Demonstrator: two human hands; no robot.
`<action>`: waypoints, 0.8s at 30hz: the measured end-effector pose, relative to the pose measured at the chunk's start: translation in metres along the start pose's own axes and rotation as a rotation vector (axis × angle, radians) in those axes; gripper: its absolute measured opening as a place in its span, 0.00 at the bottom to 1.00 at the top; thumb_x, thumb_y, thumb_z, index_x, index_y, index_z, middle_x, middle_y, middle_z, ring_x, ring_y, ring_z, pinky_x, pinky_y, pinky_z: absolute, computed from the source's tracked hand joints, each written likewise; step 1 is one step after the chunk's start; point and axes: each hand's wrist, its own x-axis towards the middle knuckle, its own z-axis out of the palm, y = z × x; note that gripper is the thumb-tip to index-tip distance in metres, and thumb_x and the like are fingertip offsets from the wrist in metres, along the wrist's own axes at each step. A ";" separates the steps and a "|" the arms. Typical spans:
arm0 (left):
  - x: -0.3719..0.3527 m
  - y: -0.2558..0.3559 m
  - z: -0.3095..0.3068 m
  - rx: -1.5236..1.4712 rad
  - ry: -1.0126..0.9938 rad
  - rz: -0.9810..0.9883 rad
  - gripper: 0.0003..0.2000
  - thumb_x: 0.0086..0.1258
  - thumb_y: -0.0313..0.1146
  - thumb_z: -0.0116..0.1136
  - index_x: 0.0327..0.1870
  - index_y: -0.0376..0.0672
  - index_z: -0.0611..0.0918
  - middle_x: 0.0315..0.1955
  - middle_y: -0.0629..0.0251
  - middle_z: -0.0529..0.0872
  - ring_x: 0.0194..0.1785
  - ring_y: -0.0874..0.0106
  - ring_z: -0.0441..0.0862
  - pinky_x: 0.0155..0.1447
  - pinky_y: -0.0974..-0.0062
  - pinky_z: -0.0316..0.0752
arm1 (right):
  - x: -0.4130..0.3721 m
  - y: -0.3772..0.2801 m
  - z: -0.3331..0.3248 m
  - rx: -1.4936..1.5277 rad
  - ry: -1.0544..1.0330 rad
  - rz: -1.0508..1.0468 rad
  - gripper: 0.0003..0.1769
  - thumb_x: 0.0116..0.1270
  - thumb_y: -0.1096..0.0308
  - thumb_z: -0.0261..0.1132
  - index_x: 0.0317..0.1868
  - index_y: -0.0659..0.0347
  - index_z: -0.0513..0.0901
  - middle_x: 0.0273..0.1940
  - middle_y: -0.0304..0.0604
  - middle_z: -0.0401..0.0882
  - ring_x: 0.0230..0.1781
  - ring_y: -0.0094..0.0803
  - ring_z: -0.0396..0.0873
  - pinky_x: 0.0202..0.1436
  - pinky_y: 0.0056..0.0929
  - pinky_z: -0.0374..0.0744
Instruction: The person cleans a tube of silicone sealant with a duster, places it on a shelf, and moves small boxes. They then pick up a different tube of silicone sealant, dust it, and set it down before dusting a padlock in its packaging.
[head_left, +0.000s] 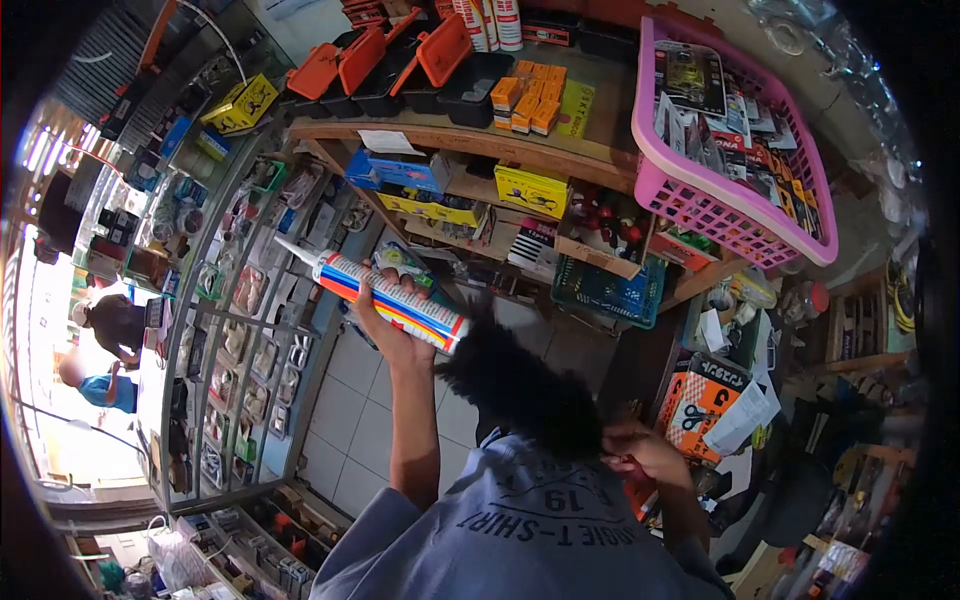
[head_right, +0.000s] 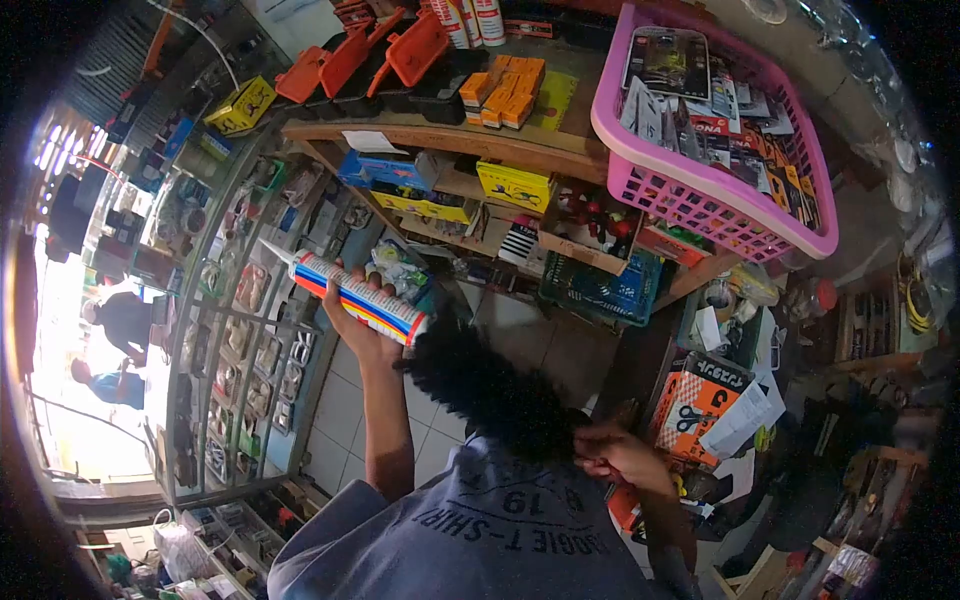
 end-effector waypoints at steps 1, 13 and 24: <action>0.000 0.000 -0.001 0.000 -0.001 -0.007 0.17 0.71 0.42 0.53 0.55 0.44 0.70 0.31 0.65 0.74 0.33 0.73 0.74 0.36 0.75 0.75 | -0.002 0.001 0.007 -0.094 0.069 -0.094 0.13 0.66 0.75 0.61 0.51 0.63 0.81 0.25 0.42 0.76 0.22 0.27 0.74 0.25 0.28 0.72; -0.003 0.003 0.011 0.072 0.105 0.059 0.18 0.71 0.43 0.50 0.57 0.46 0.70 0.30 0.67 0.74 0.32 0.75 0.73 0.35 0.75 0.73 | -0.003 -0.033 0.027 -0.505 0.436 -0.356 0.09 0.63 0.74 0.64 0.44 0.60 0.84 0.24 0.39 0.73 0.17 0.27 0.71 0.22 0.25 0.70; -0.006 0.015 0.027 0.114 0.035 0.075 0.18 0.71 0.44 0.50 0.57 0.46 0.68 0.31 0.65 0.74 0.33 0.73 0.72 0.35 0.75 0.73 | -0.014 -0.034 0.045 -0.833 0.392 -0.578 0.15 0.60 0.75 0.60 0.48 0.58 0.82 0.26 0.47 0.78 0.19 0.37 0.75 0.23 0.32 0.74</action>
